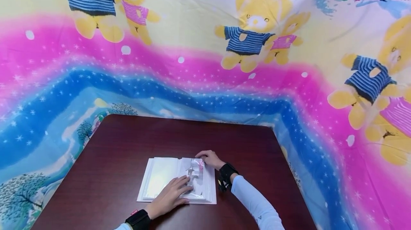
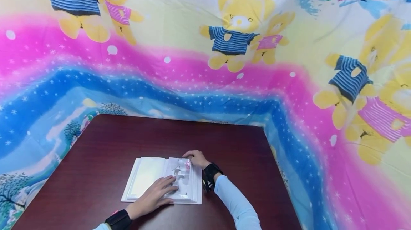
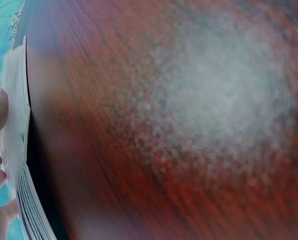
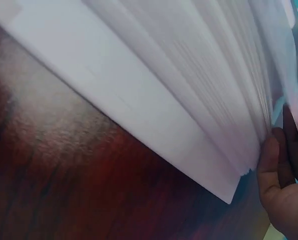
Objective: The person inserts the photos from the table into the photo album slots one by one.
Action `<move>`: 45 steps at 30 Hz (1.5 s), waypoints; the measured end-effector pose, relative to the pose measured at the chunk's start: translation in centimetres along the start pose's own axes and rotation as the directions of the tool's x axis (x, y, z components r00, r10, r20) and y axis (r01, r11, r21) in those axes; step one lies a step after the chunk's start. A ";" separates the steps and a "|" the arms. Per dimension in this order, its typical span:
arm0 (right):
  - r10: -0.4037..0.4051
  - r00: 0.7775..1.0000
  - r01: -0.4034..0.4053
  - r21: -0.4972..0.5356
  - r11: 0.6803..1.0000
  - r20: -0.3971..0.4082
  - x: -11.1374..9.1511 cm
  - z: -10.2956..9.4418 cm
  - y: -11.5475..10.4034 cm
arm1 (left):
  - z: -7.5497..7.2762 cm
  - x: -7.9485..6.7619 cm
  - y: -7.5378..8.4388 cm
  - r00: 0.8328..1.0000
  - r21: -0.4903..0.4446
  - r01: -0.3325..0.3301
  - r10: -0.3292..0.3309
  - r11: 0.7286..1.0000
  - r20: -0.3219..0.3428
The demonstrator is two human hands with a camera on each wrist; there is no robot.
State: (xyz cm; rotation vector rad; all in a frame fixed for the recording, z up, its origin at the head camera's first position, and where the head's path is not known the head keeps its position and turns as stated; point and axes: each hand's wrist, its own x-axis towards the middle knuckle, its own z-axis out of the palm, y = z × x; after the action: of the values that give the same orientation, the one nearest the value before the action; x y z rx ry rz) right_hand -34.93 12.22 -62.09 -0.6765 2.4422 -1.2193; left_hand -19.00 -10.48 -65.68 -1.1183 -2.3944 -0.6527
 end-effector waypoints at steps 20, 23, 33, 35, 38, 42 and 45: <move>-0.108 0.994 0.105 -0.190 0.976 -0.007 -3.9 -0.1 1.0 | -3.5 -2.0 -1.6 0.909 0.067 0.402 -0.389 0.913 -0.153; -0.077 0.997 0.077 -0.230 0.970 0.009 -5.0 -0.6 1.5 | -5.5 -3.2 -2.6 0.772 0.040 0.623 -0.606 0.781 -0.190; -0.164 0.986 0.163 -0.298 0.941 0.025 -6.2 -0.3 2.0 | -8.9 -3.0 -5.5 0.371 -0.393 0.878 -0.907 0.273 0.199; -0.162 0.987 0.159 -0.300 0.941 0.017 -6.2 0.0 2.2 | -9.3 -2.5 -6.0 0.324 -0.437 0.880 -0.909 0.188 0.261; -0.164 0.986 0.157 -0.327 0.932 0.006 -6.3 0.5 2.6 | -9.8 -1.9 -6.2 0.323 -0.471 0.866 -0.905 0.166 0.276; -0.146 0.989 0.141 -0.341 0.930 0.011 -6.6 0.9 3.0 | -10.1 -0.2 -4.7 0.434 -0.548 0.794 -0.877 0.264 0.207; -0.121 0.993 0.118 -0.326 0.938 0.012 -6.9 0.7 2.8 | -9.8 2.1 -2.5 0.550 -0.572 0.725 -0.822 0.384 0.145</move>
State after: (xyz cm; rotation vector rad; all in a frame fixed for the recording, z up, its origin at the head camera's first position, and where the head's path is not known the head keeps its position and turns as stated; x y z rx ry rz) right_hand -29.54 17.02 -64.26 -0.9236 2.6723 -0.8618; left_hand -20.60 -16.22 -57.26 0.0810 -2.5335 -1.8134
